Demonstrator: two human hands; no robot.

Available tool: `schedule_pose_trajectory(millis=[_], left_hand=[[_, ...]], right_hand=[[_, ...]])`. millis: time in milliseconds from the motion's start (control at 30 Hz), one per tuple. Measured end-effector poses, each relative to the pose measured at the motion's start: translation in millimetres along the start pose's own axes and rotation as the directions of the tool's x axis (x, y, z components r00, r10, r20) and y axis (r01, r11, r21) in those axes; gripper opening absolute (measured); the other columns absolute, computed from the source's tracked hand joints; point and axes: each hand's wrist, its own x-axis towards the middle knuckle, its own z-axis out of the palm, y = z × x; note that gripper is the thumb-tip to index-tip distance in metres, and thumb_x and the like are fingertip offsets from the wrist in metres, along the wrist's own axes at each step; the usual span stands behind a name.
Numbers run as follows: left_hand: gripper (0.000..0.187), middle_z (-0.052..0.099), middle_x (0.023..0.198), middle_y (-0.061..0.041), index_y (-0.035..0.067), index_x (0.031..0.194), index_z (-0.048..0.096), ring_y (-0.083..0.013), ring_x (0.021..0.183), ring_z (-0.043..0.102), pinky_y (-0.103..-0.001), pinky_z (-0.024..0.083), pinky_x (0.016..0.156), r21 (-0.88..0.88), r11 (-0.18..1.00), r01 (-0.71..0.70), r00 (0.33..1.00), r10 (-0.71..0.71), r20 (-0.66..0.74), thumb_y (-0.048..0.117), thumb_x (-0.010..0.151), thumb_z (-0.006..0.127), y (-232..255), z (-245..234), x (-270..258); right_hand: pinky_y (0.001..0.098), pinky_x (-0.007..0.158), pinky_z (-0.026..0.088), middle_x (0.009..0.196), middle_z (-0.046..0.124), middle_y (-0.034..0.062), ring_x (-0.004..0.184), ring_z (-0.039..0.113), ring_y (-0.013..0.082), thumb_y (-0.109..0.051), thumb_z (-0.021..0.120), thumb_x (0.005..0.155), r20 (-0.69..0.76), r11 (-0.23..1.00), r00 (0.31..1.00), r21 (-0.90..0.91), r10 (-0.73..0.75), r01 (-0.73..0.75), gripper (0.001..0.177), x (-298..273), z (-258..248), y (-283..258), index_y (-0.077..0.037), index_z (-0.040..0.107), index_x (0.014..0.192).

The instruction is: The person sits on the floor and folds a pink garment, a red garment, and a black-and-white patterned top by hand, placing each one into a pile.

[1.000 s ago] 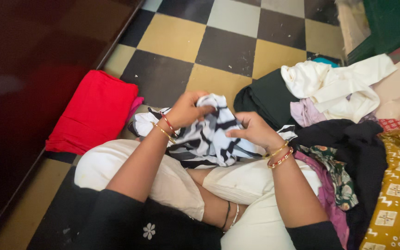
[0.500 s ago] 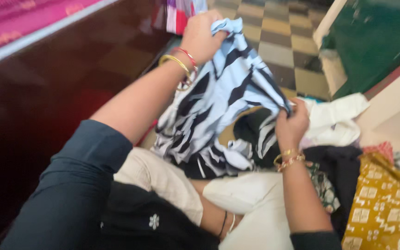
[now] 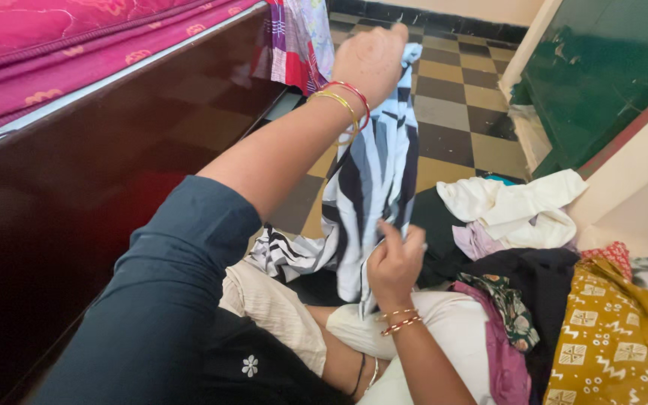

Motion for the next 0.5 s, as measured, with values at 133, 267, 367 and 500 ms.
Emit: schedule_pose_trajectory(millis=[133, 267, 367, 500], left_hand=[[0.019, 0.072, 0.083, -0.019, 0.005, 0.093, 0.062, -0.0385, 0.080, 0.072, -0.048, 0.059, 0.071, -0.023, 0.999, 0.028, 0.998, -0.030, -0.054, 0.016, 0.079, 0.070, -2.3, -9.0, -3.5], [0.026, 0.071, 0.081, -0.020, 0.005, 0.094, 0.062, -0.0415, 0.077, 0.069, -0.051, 0.055, 0.068, -0.133, 0.991, -0.025, 0.993, 0.010, -0.115, 0.023, 0.081, 0.075, 6.0, -30.2, -17.9], [0.024, 0.070, 0.081, -0.020, 0.007, 0.096, 0.062, -0.0431, 0.078, 0.068, -0.053, 0.053, 0.068, -0.207, 0.976, -0.073, 0.996, 0.060, -0.071, 0.025, 0.085, 0.075, 4.9, -46.6, -31.1], [0.024, 0.070, 0.082, -0.021, 0.007, 0.096, 0.064, -0.0436, 0.083, 0.068, -0.054, 0.052, 0.072, -0.287, 0.948, -0.136, 0.991, 0.134, -0.025, 0.026, 0.086, 0.076, -10.1, -51.6, -34.4]], right_hand=[[0.0494, 0.079, 0.048, 0.108, 0.058, 0.0204, 0.096, 0.061, 0.0412, -0.018, 0.072, 0.087, -0.001, 0.997, 0.999, -0.055, 0.046, -0.046, 0.023, 12.4, -9.8, -9.0, -0.006, 0.074, 0.106], [0.0518, 0.082, 0.048, 0.104, 0.056, 0.0235, 0.097, 0.060, 0.0446, -0.043, 0.088, 0.071, 0.190, 0.969, 0.958, -0.163, 0.214, -0.184, 0.063, 9.4, 9.2, -12.6, 0.004, 0.070, 0.109], [0.0507, 0.088, 0.049, 0.109, 0.055, 0.0255, 0.099, 0.060, 0.0453, -0.044, 0.088, 0.071, 0.244, 0.937, 0.905, -0.053, 0.348, -0.346, 0.069, 7.2, 36.3, 8.4, 0.005, 0.068, 0.114], [0.0477, 0.094, 0.051, 0.114, 0.060, 0.0285, 0.105, 0.062, 0.0453, -0.038, 0.087, 0.073, 0.351, 0.979, 0.920, 0.045, 0.172, -0.200, 0.057, -12.6, 80.9, 41.6, 0.002, 0.070, 0.110]])
